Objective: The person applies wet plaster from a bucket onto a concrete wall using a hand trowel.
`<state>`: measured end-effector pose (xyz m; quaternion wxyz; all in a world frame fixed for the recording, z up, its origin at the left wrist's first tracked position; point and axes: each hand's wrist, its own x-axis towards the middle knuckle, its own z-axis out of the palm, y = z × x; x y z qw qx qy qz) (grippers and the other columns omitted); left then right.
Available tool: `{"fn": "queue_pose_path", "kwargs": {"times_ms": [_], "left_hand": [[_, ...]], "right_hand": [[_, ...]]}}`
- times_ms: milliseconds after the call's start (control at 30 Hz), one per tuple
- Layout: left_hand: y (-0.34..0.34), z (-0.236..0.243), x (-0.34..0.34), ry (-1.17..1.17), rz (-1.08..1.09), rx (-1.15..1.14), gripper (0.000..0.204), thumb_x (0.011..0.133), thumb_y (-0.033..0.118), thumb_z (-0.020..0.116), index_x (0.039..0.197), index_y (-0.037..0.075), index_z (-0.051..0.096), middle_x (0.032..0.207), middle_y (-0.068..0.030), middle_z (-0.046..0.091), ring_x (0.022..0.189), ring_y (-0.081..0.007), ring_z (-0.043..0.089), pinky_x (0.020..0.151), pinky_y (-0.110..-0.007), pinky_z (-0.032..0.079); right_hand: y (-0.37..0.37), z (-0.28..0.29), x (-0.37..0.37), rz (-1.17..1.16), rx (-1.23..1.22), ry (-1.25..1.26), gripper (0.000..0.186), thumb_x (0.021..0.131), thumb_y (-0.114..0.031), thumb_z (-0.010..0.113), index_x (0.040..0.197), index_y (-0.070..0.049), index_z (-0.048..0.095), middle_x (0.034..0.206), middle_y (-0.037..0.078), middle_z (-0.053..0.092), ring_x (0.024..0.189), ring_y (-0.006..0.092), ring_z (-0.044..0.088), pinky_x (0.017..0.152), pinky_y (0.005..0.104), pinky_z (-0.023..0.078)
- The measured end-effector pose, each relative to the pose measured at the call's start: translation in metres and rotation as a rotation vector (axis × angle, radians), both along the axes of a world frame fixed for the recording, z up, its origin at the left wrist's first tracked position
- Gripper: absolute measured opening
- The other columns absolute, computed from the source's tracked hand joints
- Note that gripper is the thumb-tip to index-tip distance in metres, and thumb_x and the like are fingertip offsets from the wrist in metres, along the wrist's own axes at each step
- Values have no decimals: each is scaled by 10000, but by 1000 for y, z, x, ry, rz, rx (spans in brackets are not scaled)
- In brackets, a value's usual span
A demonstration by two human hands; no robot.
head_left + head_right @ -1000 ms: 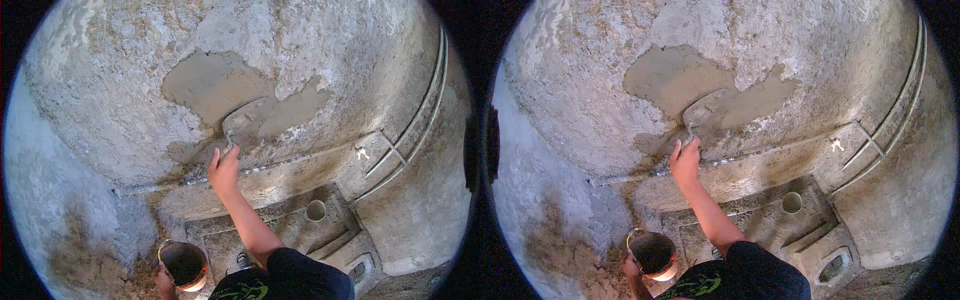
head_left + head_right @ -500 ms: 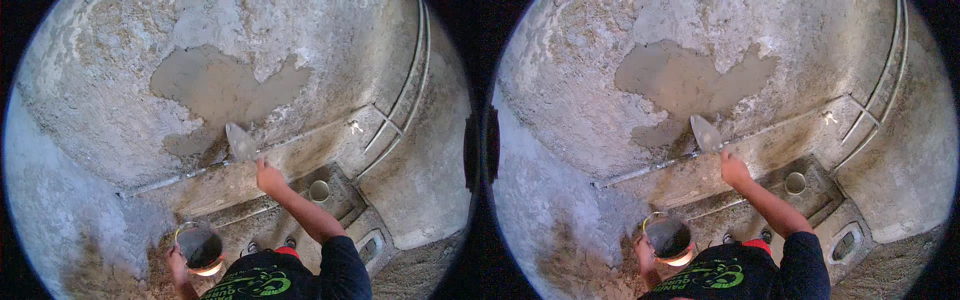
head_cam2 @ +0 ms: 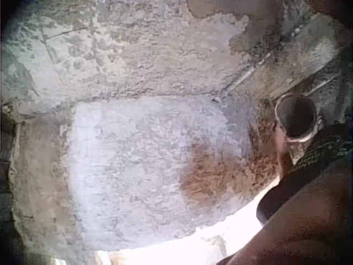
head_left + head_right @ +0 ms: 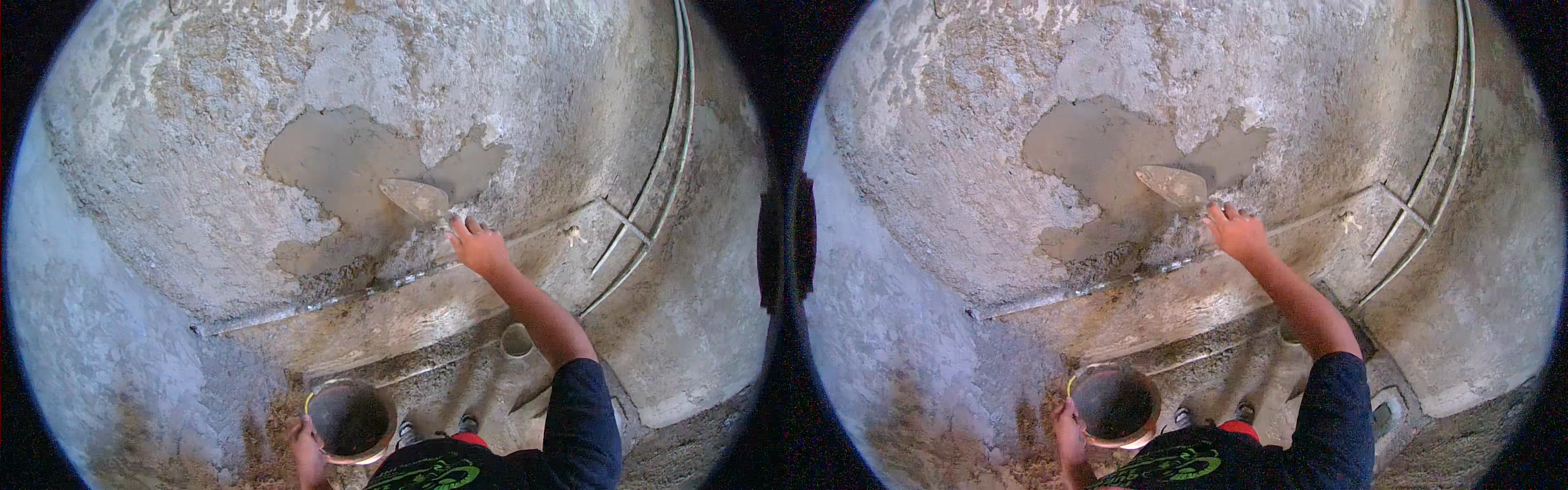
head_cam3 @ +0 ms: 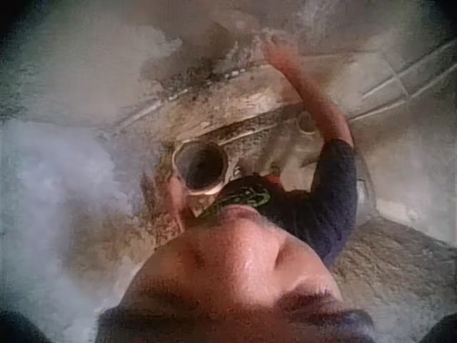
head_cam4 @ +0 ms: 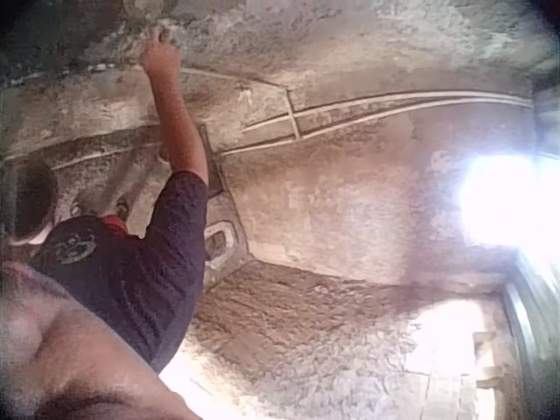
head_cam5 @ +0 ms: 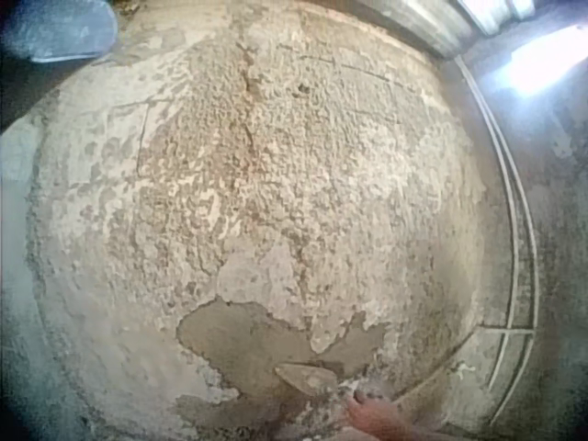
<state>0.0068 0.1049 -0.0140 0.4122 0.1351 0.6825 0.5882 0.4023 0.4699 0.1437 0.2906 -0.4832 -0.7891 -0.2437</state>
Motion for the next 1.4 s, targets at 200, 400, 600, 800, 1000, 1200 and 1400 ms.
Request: {"fn": "queue_pose_path", "kwargs": {"times_ms": [200,400,600,800,1000,1200,1400], "left_hand": [[-7,-9,9,121,31,-110,457,968,287,615,572,121,459,463,23,389,359,-108,368,368,-279,265],[-31,-30,3,217,162,-221,490,976,289,589,542,102,460,448,13,381,344,-114,363,365,-313,265],[-38,-17,29,173,317,-60,462,973,267,609,569,128,433,473,25,387,346,-107,350,355,-287,240],[-54,15,72,152,423,76,421,963,261,628,608,149,432,498,47,372,365,-88,321,363,-266,238],[-61,24,114,124,535,44,312,960,241,631,700,129,499,561,34,433,411,-75,363,387,-252,267],[-40,38,155,154,493,-78,312,955,270,646,715,99,543,538,44,420,388,-74,369,357,-261,249],[-4,40,181,159,384,-90,364,960,285,640,667,106,519,529,53,413,382,-73,363,353,-256,253]], "right_hand": [[26,50,24,-164,-26,-208,237,951,-272,523,1146,-144,479,906,200,635,735,412,681,581,512,550],[5,79,4,-117,-390,-99,321,949,-268,522,1235,-130,473,903,223,666,789,416,687,674,528,562],[5,-9,-1,-124,-564,106,504,937,-308,545,1362,-63,429,846,234,689,785,420,684,715,531,555],[-63,-187,59,-83,-578,384,426,947,-310,528,1228,11,523,820,268,659,742,484,644,678,580,516],[-229,-334,164,-439,-1469,517,451,780,-254,663,1080,79,608,1004,307,656,892,457,661,782,530,530],[-278,-385,236,-367,-1349,326,294,751,-232,622,979,-61,692,909,219,688,807,397,680,729,493,553],[-196,-397,295,-90,-1210,-19,322,786,-207,668,1063,-42,666,950,233,684,836,383,669,733,449,537]]}}
